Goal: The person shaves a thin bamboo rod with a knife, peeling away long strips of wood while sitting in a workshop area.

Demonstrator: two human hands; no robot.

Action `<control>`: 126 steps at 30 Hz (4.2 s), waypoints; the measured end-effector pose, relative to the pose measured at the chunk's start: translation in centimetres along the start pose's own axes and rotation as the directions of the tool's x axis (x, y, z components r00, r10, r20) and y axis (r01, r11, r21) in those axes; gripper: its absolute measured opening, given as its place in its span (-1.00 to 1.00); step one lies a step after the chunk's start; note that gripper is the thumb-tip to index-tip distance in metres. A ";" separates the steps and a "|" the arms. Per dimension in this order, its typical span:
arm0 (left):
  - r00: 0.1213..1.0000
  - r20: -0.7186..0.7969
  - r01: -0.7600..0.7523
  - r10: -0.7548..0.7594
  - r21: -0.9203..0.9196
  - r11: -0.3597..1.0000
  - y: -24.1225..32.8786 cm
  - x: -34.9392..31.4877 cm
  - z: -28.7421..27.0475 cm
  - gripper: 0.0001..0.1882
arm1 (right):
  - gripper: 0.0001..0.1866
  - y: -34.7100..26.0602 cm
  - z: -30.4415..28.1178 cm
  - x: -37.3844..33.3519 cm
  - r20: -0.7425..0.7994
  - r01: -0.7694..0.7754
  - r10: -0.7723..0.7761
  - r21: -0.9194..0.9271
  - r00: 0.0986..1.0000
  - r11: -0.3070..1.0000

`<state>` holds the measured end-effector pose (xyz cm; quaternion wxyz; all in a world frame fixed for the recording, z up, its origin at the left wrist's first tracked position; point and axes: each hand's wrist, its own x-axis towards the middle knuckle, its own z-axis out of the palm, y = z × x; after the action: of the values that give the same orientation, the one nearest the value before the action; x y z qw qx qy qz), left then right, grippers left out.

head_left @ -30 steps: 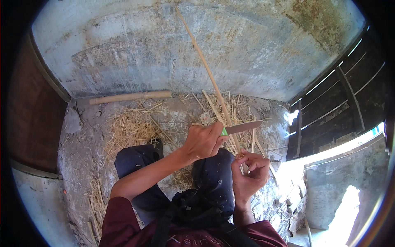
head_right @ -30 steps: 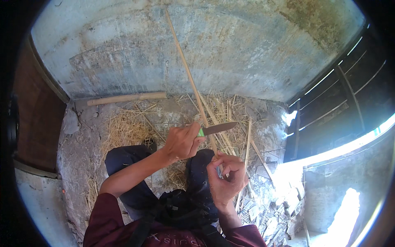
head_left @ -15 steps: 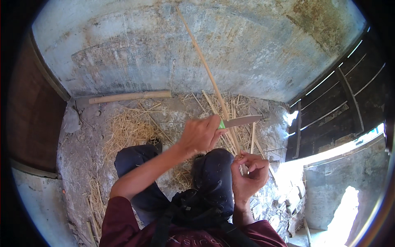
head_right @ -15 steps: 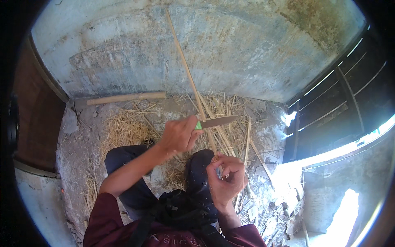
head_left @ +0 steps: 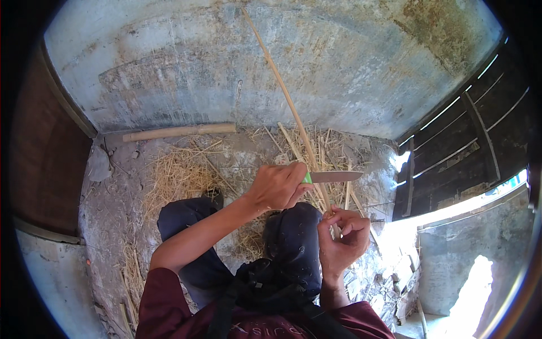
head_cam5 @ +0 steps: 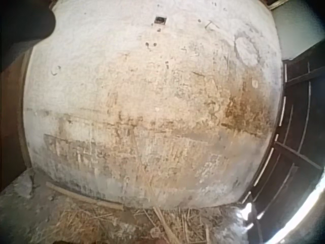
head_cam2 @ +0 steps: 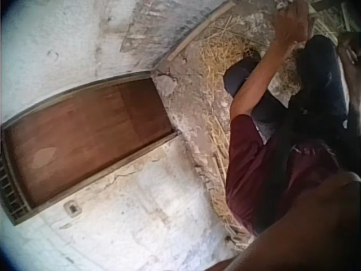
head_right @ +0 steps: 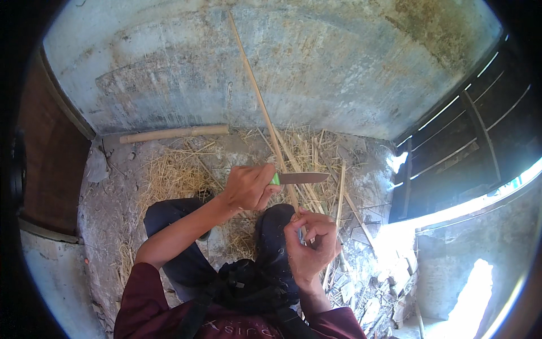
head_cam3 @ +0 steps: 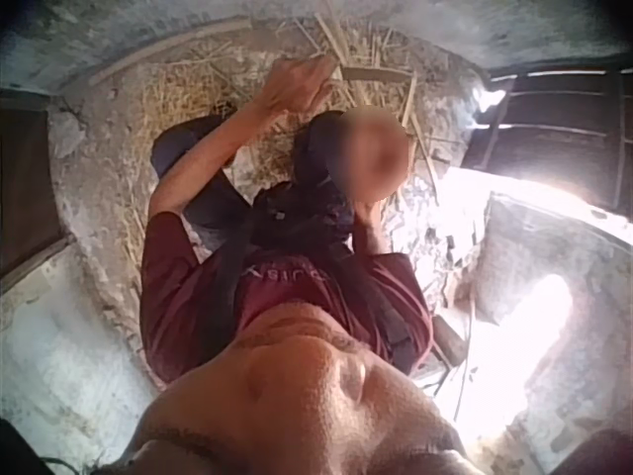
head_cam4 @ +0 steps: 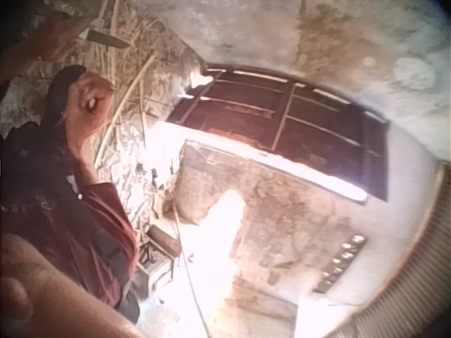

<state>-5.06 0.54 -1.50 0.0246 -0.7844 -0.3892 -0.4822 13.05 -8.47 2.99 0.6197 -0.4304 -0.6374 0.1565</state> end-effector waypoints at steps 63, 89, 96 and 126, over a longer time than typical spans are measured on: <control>0.774 0.349 0.632 -0.528 -0.490 0.601 4.1 -2.8 -0.7 -0.71 | -0.72 3.4 1.2 2.2 0.380 -0.328 0.296 0.021 0.876 0.944; 0.649 0.553 0.683 -0.522 -0.726 0.080 4.7 -4.2 0.3 -0.76 | -0.87 4.5 1.0 5.8 0.143 -0.311 0.282 0.587 0.949 0.748; 0.614 0.601 0.679 -0.512 -0.733 -0.045 5.8 -5.5 -0.8 -0.77 | -0.79 6.8 -1.9 2.4 0.339 -0.516 0.409 0.347 0.848 0.783; 0.389 0.282 0.426 -0.877 -0.899 -0.099 7.3 -12.3 -4.4 -0.57 | -0.75 5.7 9.0 1.1 0.801 0.121 -0.081 0.012 0.592 0.993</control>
<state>-6.49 -13.57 -6.21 -0.5704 -0.2130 -0.3849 -0.6936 6.90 -1.36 -2.16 0.2668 -0.2914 -0.8739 0.2833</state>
